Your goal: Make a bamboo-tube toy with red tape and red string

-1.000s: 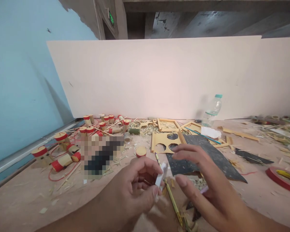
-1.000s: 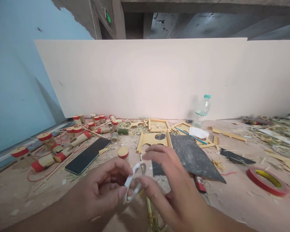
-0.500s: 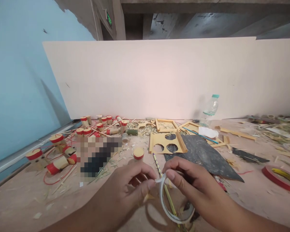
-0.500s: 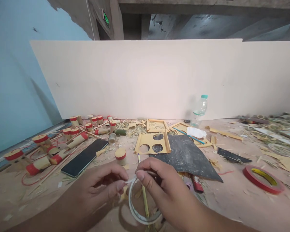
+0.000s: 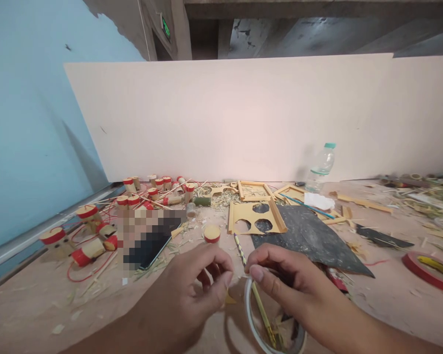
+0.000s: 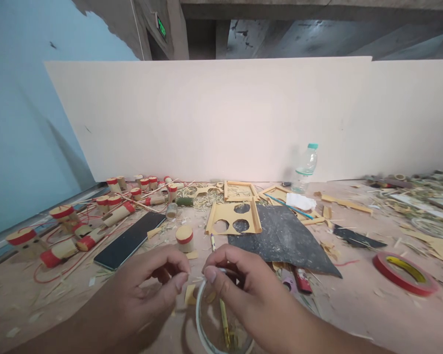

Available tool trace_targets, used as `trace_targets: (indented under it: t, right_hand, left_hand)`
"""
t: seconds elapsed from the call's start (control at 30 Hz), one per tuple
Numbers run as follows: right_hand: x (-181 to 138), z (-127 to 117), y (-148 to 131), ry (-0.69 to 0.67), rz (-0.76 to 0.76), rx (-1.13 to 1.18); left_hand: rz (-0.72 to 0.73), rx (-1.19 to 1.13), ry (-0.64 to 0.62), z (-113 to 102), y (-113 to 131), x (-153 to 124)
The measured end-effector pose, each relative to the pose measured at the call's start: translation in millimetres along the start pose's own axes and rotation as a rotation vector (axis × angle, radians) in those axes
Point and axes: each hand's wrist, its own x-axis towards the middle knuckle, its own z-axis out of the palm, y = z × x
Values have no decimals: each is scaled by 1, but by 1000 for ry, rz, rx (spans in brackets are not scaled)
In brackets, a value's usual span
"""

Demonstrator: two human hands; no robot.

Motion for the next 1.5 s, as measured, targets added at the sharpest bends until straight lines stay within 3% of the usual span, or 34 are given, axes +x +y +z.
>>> trace_targets:
  t: [0.4,0.7,0.9,1.5]
  right_hand:
    - [4,-1,-1,-43,57,21]
    - [5,0,1,-27,35,-13]
    - [6,7,-3,-11,23,-90]
    - [4,8,2,12,49,-95]
  left_hand:
    - [-52,-51,-25,0,4,2]
    - [97,56,1,6,8,-9]
    - [148,166,-67,6,1,-6]
    - [147,202,-34,8,-1,-7]
